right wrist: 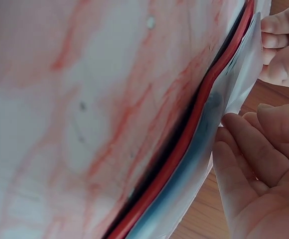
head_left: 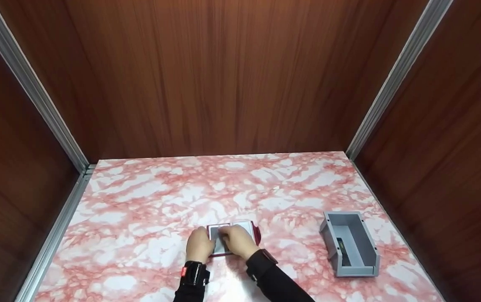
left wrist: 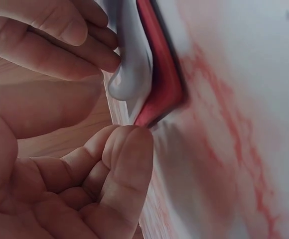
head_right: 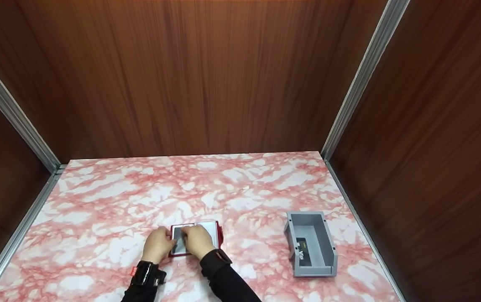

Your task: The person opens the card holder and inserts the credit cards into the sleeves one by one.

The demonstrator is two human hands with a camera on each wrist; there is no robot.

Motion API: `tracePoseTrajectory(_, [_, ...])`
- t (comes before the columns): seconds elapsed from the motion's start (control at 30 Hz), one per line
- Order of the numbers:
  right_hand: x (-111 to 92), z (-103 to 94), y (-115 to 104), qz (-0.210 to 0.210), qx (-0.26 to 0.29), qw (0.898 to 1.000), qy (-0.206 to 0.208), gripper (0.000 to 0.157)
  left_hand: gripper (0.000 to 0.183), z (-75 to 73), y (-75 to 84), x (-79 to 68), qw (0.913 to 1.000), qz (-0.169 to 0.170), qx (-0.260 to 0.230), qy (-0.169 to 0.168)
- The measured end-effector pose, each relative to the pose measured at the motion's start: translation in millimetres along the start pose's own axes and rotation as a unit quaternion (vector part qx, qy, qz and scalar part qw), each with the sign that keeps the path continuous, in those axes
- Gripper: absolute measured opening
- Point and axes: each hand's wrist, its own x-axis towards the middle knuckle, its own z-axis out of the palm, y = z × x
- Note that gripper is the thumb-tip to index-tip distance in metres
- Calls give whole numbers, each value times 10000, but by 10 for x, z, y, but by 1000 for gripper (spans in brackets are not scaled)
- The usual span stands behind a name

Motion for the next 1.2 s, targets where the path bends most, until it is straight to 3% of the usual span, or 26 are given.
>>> tracePoseTrajectory(0.27, [-7, 3, 2, 61, 172, 9998, -37, 18, 21, 35, -40, -20, 9998, 179, 98, 89])
tracePoseTrajectory(0.8, [-18, -26, 19, 84, 197, 9998, 1, 16, 23, 68, -78, -14, 10000, -8, 61, -2])
tracePoseTrajectory(1.2, [-18, -271, 28, 209, 264, 9991, 246, 22, 18, 62, -76, -5, 10000, -87, -13, -34])
